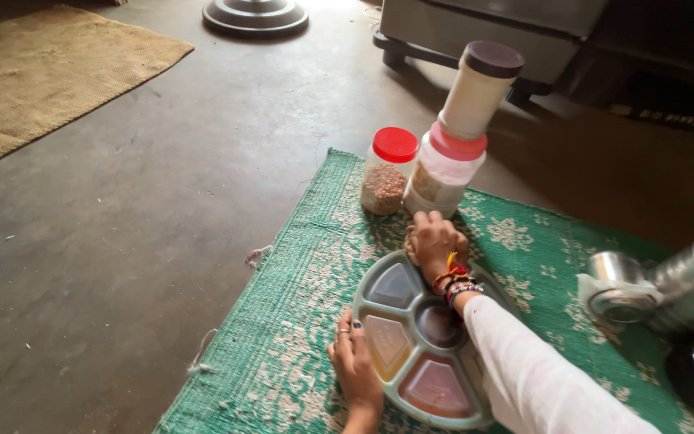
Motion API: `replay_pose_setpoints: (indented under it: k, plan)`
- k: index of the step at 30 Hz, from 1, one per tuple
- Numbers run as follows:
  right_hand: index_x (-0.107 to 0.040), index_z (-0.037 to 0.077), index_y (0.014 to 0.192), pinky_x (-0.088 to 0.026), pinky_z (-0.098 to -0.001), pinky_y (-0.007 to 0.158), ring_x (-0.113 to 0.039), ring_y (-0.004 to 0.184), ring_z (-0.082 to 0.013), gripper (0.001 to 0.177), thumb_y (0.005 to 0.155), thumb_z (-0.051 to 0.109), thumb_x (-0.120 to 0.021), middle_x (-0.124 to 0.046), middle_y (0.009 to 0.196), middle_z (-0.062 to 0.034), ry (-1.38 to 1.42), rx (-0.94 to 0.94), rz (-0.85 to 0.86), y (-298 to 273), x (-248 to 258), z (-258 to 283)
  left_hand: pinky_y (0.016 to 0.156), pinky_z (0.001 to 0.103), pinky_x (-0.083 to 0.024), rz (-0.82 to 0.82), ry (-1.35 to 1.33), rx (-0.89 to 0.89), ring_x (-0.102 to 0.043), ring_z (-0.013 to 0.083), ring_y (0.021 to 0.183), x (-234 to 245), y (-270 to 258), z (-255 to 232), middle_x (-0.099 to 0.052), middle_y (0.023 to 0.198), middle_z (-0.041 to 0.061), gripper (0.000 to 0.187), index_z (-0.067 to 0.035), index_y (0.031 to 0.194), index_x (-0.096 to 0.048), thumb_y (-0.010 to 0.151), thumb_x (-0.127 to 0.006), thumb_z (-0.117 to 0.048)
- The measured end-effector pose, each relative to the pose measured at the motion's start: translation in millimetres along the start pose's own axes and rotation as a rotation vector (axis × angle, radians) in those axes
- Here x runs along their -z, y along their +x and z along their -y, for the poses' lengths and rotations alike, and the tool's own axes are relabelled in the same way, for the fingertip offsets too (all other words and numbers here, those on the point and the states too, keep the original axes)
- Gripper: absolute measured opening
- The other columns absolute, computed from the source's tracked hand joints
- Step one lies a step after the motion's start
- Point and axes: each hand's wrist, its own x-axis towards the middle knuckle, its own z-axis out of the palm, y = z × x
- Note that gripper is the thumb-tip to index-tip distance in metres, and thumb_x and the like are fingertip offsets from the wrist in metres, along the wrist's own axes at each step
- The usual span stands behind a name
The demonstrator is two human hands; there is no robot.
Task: The person wipes the compartments of a round divided tray using a cloth. They rotate the tray and wipe each section repeatedly with both hands.
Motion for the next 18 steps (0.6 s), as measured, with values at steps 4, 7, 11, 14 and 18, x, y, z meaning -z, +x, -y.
replay_pose_setpoints:
  k: [4, 7, 11, 14, 18]
  plan:
    - [-0.065, 0.018, 0.093, -0.054, -0.0492, 0.067, -0.069, 0.086, -0.0333, 0.02, 0.089, 0.037, -0.068, -0.066, 0.091, -0.009, -0.05, -0.103, 0.032, 12, -29, -8, 0.105, 0.043, -0.033, 0.019, -0.056, 0.07, -0.054, 0.0302, 0.108, -2, 4, -5, -0.074, 0.115, 0.01, 0.043, -0.012, 0.125, -0.066, 0.098, -0.04, -0.033]
    - [-0.065, 0.018, 0.092, -0.054, -0.0499, 0.071, -0.067, 0.088, -0.0328, 0.02, 0.091, 0.038, -0.069, -0.065, 0.093, -0.0085, -0.014, -0.093, 0.008, 6, -31, -10, 0.106, 0.044, -0.032, 0.011, -0.078, 0.018, -0.051, 0.0309, 0.111, -3, 0, -1, -0.071, 0.117, 0.012, 0.043, -0.011, 0.126, -0.065, 0.099, -0.039, -0.032]
    - [-0.065, 0.018, 0.092, -0.053, -0.0485, 0.071, -0.064, 0.09, -0.0314, 0.019, 0.084, 0.034, -0.07, -0.063, 0.094, -0.0071, -0.01, -0.071, -0.01, -5, -2, 7, 0.104, 0.044, -0.034, 0.026, -0.111, -0.002, -0.048, 0.0311, 0.113, 0, 4, -1, -0.066, 0.122, 0.014, 0.043, -0.01, 0.128, -0.062, 0.099, -0.039, -0.031]
    - [-0.064, 0.018, 0.092, -0.053, -0.0474, 0.071, -0.064, 0.091, -0.0296, 0.017, 0.085, 0.032, -0.072, -0.063, 0.095, -0.0061, 0.016, -0.11, 0.048, -31, 36, 26, 0.102, 0.045, -0.036, 0.034, -0.087, -0.013, -0.049, 0.0318, 0.112, -2, 6, 1, -0.066, 0.12, 0.016, 0.043, -0.01, 0.127, -0.063, 0.099, -0.039, -0.032]
    - [-0.064, 0.017, 0.092, -0.053, -0.0467, 0.071, -0.064, 0.089, -0.0295, 0.019, 0.079, 0.026, -0.075, -0.063, 0.093, -0.0058, 0.191, -0.019, 0.088, -79, 94, 46, 0.098, 0.046, -0.041, 0.03, -0.06, -0.02, -0.055, 0.032, 0.107, -3, 9, 8, -0.067, 0.115, 0.017, 0.043, -0.01, 0.126, -0.064, 0.1, -0.039, -0.034]
